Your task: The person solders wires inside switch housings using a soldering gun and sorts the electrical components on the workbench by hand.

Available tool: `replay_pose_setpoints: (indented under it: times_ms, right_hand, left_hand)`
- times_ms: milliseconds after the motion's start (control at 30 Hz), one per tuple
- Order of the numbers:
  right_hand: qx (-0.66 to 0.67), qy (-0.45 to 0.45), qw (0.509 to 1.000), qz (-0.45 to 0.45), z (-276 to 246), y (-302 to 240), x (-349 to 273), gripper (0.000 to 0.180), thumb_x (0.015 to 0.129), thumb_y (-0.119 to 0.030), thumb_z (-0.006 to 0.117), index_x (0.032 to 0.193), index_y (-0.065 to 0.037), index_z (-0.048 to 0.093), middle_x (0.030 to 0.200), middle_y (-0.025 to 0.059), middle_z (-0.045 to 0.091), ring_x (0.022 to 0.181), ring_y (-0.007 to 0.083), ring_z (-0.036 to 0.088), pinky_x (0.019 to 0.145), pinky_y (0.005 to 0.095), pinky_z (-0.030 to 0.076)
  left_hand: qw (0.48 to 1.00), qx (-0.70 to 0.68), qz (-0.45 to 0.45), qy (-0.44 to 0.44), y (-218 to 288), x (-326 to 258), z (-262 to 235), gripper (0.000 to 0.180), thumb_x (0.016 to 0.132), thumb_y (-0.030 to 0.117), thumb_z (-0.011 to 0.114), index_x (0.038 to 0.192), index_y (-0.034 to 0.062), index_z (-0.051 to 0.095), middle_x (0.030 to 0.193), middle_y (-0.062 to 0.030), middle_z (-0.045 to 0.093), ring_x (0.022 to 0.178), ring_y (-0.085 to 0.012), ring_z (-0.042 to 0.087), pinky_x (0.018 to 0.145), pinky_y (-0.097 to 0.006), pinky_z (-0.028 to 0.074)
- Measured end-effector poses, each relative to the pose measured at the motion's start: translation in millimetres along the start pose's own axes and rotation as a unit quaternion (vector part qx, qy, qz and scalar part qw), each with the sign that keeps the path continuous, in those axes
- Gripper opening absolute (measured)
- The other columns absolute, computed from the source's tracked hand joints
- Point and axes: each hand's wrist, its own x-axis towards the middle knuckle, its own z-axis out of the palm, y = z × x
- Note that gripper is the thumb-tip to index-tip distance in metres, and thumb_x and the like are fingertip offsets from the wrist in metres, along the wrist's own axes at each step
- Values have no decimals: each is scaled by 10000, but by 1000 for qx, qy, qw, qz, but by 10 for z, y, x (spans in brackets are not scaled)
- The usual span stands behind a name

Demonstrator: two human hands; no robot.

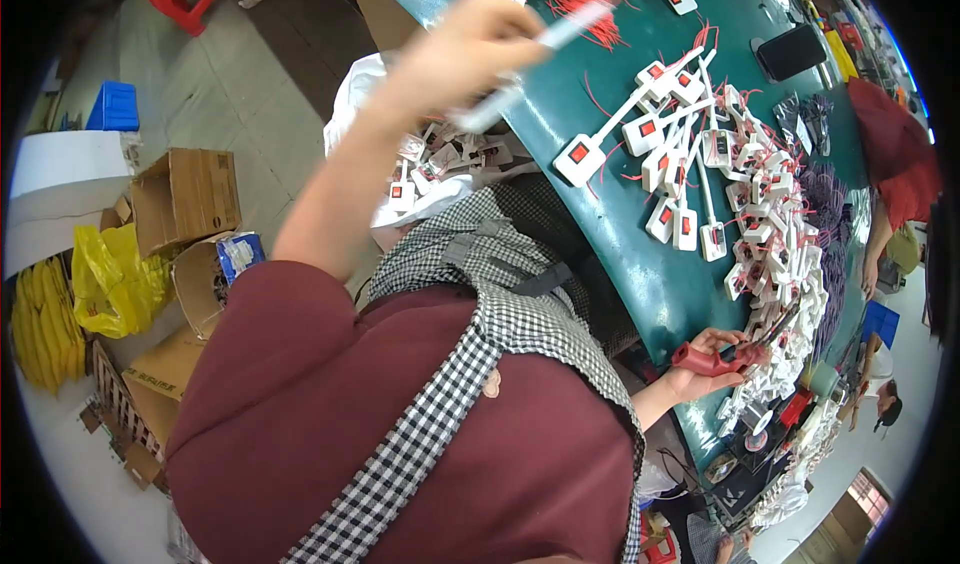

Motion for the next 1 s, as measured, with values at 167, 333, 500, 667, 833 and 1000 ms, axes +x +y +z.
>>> replay_pose_setpoints:
  times_ms: [167, 333, 500, 667, 833, 1000]
  right_hand:
    - [48, 25, 998, 20, -27, -9, 31, 552, 702, -190, 719, 1194, -89, 491, 1154, 87, 486, 959, 219, 504, 874, 366, 379]
    - [22, 6, 999, 30, 31, -12, 10, 527, 716, -211, 707, 1188, -106, 498, 1154, 79, 482, 967, 212, 502, 883, 385, 378]
    - [28, 1, 999, 37, -1, 2, 19, 559, 718, -207, 706, 1215, -106, 470, 1171, 75, 469, 976, 208, 498, 884, 384, 375]
    - [29, 2, 998, 54, -38, -36, 17, 599, 712, -188, 712, 1246, -119, 447, 1201, 79, 454, 976, 205, 499, 884, 378, 367]
    - [29, 6, 999, 38, -70, -77, -16, 600, 716, -180, 708, 1251, -124, 442, 1204, 82, 449, 973, 200, 499, 887, 384, 361]
    - [23, 4, 999, 47, -87, -27, 80, 604, 732, -191, 694, 1264, -118, 417, 1200, 81, 446, 971, 198, 495, 889, 386, 361]
  left_hand:
    - [885, 127, 367, 257, 165, -24, 1232, 133, 709, 133, 609, 799, 35, 615, 737, -126, 594, 706, -301, 575, 671, -365, 475]
    - [903, 95, 258, 331, -753, -541, 702, 101, 766, -10, 542, 835, -3, 616, 757, -89, 599, 695, -187, 556, 641, -291, 440]
    - [940, 152, -101, 287, -2088, -460, 49, 233, 699, 120, 622, 875, -32, 616, 801, -175, 642, 751, -284, 625, 683, -359, 480]
    - [903, 317, -233, 171, -2343, -285, 73, 195, 632, 102, 641, 762, -40, 611, 803, -247, 600, 801, -394, 580, 725, -432, 460]
    - [943, 149, -264, 136, -2302, -393, -16, 112, 660, 69, 619, 662, -37, 583, 693, -185, 619, 660, -257, 636, 587, -358, 476]
    - [961, -3, -221, 165, -2442, -419, -83, 102, 737, 61, 576, 798, -13, 610, 678, -104, 634, 657, -170, 631, 578, -306, 471]
